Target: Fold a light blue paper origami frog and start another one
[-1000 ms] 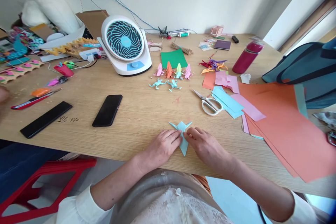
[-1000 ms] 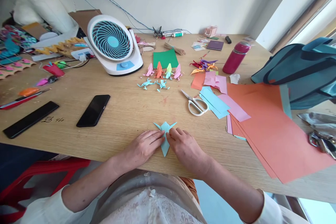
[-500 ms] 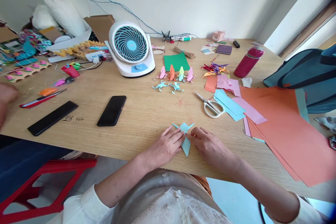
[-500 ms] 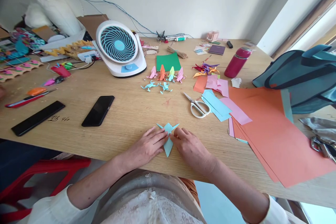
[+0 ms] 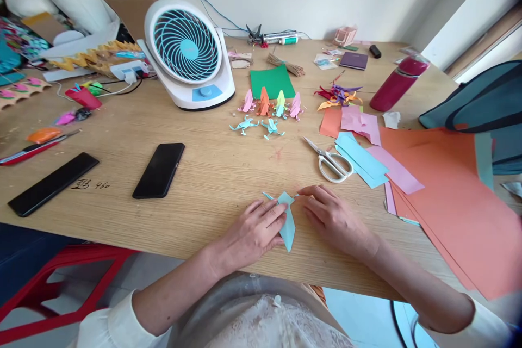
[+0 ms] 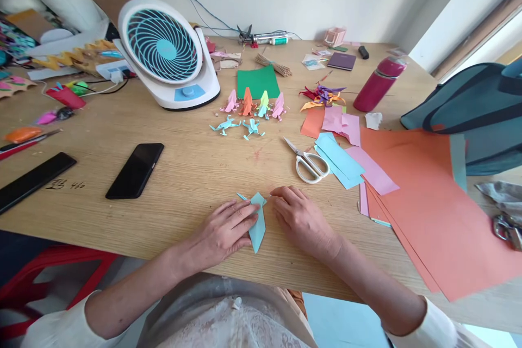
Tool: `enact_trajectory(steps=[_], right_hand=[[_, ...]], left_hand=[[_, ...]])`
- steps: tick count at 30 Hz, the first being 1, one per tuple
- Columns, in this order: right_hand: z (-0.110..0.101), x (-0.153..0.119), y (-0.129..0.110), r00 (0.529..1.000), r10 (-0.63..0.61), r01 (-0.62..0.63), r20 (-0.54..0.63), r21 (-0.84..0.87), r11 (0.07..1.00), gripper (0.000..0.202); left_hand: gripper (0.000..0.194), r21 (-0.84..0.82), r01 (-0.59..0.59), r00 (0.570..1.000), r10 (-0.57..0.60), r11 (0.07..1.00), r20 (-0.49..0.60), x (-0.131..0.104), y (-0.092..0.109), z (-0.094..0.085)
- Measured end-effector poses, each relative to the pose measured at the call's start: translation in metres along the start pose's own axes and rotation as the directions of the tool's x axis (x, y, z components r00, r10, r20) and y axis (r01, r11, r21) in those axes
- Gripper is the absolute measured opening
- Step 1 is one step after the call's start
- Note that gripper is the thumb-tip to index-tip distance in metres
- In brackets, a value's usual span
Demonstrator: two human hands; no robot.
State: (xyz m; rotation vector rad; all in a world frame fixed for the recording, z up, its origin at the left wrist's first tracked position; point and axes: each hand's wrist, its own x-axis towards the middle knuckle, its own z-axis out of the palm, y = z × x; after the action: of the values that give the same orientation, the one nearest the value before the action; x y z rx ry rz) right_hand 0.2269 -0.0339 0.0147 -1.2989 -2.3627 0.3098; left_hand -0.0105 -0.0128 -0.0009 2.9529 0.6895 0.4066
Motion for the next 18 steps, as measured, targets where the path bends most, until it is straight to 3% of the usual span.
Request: enact_trajectory(steps=[5, 10, 15, 18], right_hand=[[0.0, 0.022, 0.011, 0.993, 0.074, -0.07, 0.094, -0.041, 0.997, 0.008], [-0.006, 0.039, 0.01, 0.966, 0.103, -0.094, 0.237, -0.05, 0.994, 0.009], [-0.008, 0.041, 0.01, 0.923, 0.191, -0.235, 0.333, 0.097, 0.967, 0.013], [-0.005, 0.039, 0.018, 0.951, 0.092, -0.161, 0.295, 0.218, 0.963, 0.015]], left_hand=[[0.038, -0.016, 0.012, 1.0, -0.011, 1.0, 0.02, 0.004, 0.0, -0.003], [0.041, -0.023, 0.024, 0.999, -0.024, 0.999, 0.031, 0.006, 0.006, -0.002], [0.05, -0.013, 0.017, 0.999, -0.017, 1.0, 0.049, 0.002, 0.009, -0.002], [0.055, -0.025, 0.027, 0.997, -0.025, 0.999, 0.071, 0.001, 0.008, -0.003]])
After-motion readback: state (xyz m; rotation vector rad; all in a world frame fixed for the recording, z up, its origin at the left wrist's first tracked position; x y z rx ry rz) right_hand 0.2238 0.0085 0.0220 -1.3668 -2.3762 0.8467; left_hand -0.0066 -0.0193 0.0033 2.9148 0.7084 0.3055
